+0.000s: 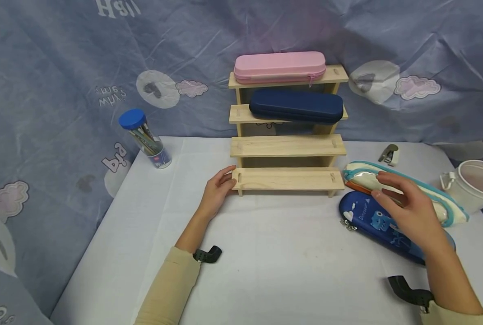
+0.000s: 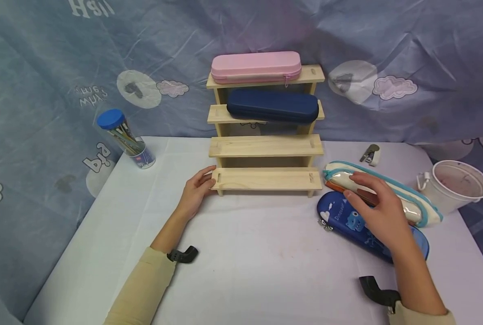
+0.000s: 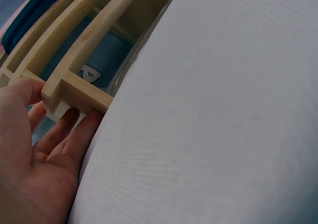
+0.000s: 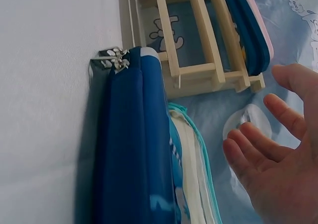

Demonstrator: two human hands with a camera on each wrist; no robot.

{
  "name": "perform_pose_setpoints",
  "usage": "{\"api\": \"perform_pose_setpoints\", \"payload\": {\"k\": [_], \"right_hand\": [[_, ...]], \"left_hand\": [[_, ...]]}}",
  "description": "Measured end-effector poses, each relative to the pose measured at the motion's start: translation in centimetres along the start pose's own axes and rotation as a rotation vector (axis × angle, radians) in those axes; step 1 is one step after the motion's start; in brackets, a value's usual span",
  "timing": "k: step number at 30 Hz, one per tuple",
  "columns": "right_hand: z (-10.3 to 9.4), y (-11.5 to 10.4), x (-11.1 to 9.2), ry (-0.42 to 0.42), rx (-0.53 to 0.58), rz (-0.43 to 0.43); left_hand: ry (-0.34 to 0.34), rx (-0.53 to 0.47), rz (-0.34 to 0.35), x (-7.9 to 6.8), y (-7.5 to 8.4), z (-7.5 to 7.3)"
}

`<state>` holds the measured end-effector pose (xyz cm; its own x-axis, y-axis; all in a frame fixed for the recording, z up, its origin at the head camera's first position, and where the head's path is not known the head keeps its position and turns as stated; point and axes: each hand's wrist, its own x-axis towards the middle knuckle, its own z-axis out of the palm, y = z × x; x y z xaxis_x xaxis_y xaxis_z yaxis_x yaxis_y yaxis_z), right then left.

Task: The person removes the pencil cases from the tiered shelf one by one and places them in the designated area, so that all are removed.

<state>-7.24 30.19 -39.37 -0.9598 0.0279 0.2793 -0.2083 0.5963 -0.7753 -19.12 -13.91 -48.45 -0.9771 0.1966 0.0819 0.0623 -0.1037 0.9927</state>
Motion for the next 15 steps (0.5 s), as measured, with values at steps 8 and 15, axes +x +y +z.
{"api": "perform_pose_setpoints", "payload": {"k": [8,15], "right_hand": [[1.0,-0.3,1.4,-0.004,0.037,0.002],[2.0,-0.6,2.7,0.018,0.041,-0.021]], "left_hand": [[-0.018,0.000,-0.017,-0.5,1.5,0.2],[-0.022,0.003,-0.018,-0.9,2.8,0.7]]}}
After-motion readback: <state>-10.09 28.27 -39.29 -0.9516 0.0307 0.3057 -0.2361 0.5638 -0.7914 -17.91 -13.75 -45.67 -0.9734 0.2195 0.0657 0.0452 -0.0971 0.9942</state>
